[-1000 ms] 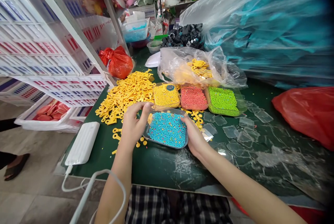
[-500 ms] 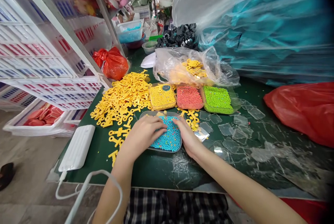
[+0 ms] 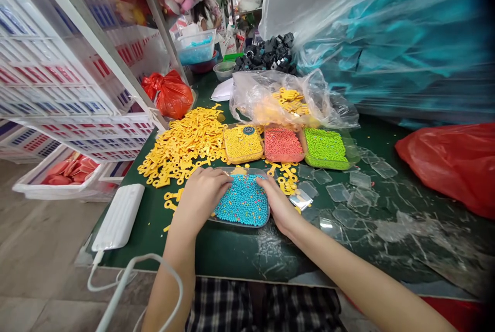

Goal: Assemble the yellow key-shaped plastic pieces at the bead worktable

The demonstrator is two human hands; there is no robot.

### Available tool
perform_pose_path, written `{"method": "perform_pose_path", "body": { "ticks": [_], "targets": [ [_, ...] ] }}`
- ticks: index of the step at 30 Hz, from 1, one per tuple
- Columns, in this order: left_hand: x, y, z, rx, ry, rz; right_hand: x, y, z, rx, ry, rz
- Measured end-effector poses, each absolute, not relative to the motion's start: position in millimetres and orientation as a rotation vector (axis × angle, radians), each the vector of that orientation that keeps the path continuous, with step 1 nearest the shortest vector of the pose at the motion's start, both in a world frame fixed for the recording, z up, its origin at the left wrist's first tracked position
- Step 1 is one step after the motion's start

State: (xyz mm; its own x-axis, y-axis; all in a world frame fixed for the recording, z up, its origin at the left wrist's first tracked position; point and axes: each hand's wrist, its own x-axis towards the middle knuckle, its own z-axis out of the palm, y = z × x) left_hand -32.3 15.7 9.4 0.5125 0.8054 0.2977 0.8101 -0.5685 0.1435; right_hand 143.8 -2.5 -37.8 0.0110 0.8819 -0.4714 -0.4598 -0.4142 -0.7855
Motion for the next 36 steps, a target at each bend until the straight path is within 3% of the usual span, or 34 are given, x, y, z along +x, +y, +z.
{"method": "perform_pose_path", "body": {
  "ticks": [15,24,36],
  "targets": [
    [-8.4,14.6,8.1,-2.703,-1.31,-0.217,139.4,-6.4,-31.2,-1.262,-0.502,1.613],
    [-24.8,13.5,23.3,-2.534,-1.604,-0.169,141.6,-5.9,-28.3,-1.233,-0.476,1.661],
    [-5.2,17.0,16.6,-2.895,-1.519,-0.022,140.9,-8.4,-22.4,-1.261,-0.464,1.752]
  ]
}}
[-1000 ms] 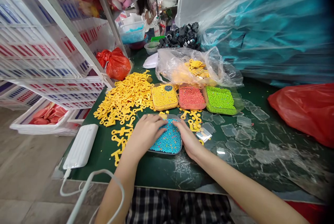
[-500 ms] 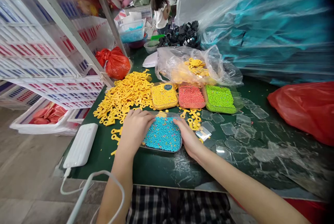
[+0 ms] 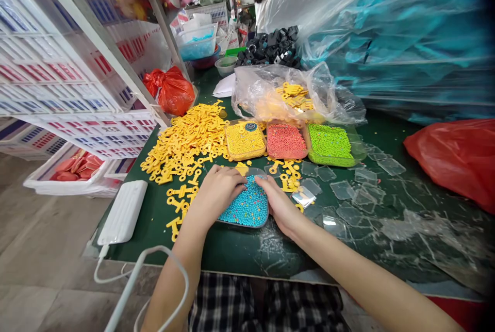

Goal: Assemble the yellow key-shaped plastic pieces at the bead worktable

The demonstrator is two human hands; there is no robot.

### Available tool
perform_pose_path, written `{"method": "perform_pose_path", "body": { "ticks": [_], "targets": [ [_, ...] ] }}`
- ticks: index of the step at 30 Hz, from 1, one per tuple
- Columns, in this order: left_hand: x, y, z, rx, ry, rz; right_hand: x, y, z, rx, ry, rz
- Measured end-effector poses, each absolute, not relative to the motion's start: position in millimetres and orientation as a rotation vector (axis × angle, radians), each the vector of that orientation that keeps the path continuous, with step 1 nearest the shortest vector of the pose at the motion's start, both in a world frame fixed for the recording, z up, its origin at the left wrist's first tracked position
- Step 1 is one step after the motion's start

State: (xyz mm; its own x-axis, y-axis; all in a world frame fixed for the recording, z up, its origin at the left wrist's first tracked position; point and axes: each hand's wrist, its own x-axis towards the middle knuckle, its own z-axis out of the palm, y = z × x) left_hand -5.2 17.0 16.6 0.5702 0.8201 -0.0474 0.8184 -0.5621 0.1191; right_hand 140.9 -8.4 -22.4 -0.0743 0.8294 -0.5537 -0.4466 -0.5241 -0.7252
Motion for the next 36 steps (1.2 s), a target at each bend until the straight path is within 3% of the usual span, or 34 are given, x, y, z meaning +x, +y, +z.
{"method": "perform_pose_path", "body": {
  "ticks": [11,18,24,31,36],
  "targets": [
    [-31.0,9.6,33.0,2.584,1.887,0.114,145.0,-7.6,-22.1,-1.213,-0.505,1.764],
    [-21.1,5.1,31.7,2.605,1.851,0.229,143.3,-8.8,-19.1,-1.237,-0.535,1.753],
    [4.6,9.4,28.0,2.741,1.396,0.074,142.4,-11.4,-24.9,-1.222,-0.57,1.742],
    [8.2,14.6,27.1,2.697,1.497,-0.112,141.4,-10.5,-26.9,-1.18,-0.551,1.784],
    [-6.8,18.2,30.6,2.706,1.591,-0.003,142.4,-6.9,-27.1,-1.179,-0.544,1.805]
  ]
}}
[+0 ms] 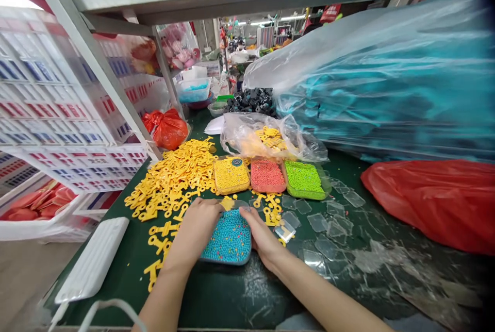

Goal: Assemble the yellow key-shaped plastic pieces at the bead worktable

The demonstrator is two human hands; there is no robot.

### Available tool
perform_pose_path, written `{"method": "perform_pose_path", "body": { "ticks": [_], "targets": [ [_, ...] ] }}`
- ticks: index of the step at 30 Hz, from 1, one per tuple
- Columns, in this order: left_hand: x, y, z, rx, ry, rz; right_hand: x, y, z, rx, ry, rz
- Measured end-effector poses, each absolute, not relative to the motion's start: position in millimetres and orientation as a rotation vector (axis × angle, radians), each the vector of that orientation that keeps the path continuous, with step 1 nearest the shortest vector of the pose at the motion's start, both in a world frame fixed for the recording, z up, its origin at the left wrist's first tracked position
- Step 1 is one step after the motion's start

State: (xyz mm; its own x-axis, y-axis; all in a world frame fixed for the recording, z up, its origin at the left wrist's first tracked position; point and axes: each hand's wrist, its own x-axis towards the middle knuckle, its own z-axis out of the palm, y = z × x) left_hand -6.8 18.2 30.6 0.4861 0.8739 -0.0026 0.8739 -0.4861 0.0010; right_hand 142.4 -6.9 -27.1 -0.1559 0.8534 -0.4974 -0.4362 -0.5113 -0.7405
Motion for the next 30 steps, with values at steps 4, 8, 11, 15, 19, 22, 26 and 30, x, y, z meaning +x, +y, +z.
{"method": "perform_pose_path", "body": {
  "ticks": [4,8,11,15,19,22,26,30],
  "targets": [
    [-18.6,17.8,31.7,2.605,1.689,0.05,143.7,-3.5,-28.2,-1.179,-0.541,1.785],
    [-22.7,15.3,30.2,2.54,1.642,0.169,143.9,-1.6,-28.6,-1.207,-0.533,1.751],
    [-16.0,13.7,31.2,2.547,1.495,0.327,143.7,-0.8,-28.5,-1.203,-0.523,1.737],
    [1.0,12.1,32.2,2.488,1.22,0.33,143.6,-0.5,-29.7,-1.238,-0.513,1.716],
    [10.8,11.0,27.5,2.406,1.107,0.243,142.6,-1.9,-32.6,-1.208,-0.59,1.646],
    [12.8,11.6,23.5,2.378,1.099,0.228,141.6,-3.4,-34.0,-1.159,-0.636,1.656],
    [10.5,14.5,22.2,2.393,1.11,0.237,142.0,-3.7,-34.4,-1.115,-0.632,1.691],
    [-5.2,19.5,25.2,2.444,1.257,0.331,143.5,-3.4,-32.3,-1.123,-0.633,1.683]
  ]
}}
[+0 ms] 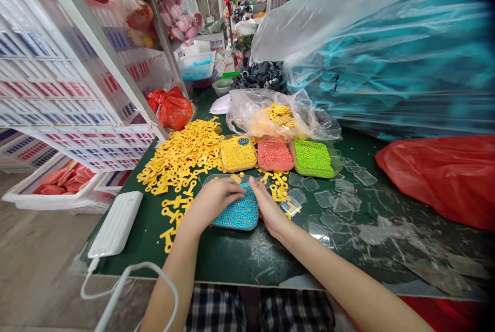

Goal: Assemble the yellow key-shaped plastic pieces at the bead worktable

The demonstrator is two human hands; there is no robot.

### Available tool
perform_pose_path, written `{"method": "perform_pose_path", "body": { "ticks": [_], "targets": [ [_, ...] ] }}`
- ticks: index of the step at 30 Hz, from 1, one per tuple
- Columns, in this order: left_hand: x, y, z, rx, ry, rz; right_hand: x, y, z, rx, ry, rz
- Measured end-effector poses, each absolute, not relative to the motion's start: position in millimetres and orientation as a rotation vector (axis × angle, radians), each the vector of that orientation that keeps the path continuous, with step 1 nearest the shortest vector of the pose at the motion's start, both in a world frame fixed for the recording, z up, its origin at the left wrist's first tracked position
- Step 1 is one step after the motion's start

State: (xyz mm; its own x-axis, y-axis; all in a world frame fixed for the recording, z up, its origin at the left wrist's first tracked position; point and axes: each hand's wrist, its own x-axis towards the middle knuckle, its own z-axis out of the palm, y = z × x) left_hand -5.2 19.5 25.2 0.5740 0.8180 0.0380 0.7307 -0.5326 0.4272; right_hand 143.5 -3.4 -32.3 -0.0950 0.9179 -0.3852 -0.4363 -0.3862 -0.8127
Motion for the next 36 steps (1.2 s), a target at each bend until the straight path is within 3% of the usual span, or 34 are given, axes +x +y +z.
{"method": "perform_pose_path", "body": {
  "ticks": [5,16,26,36],
  "targets": [
    [-31.3,23.1,25.7,2.474,1.669,0.268,143.2,-3.8,-29.3,-1.149,-0.597,1.693],
    [-17.3,11.4,30.3,2.519,1.447,0.296,144.1,-2.7,-36.8,-1.191,-0.597,1.702],
    [3.6,7.0,28.3,2.497,1.183,0.062,143.1,-6.2,-31.8,-1.17,-0.625,1.725],
    [-34.5,18.0,26.3,2.448,1.601,0.291,142.3,-6.7,-28.5,-1.183,-0.58,1.751]
  ]
}}
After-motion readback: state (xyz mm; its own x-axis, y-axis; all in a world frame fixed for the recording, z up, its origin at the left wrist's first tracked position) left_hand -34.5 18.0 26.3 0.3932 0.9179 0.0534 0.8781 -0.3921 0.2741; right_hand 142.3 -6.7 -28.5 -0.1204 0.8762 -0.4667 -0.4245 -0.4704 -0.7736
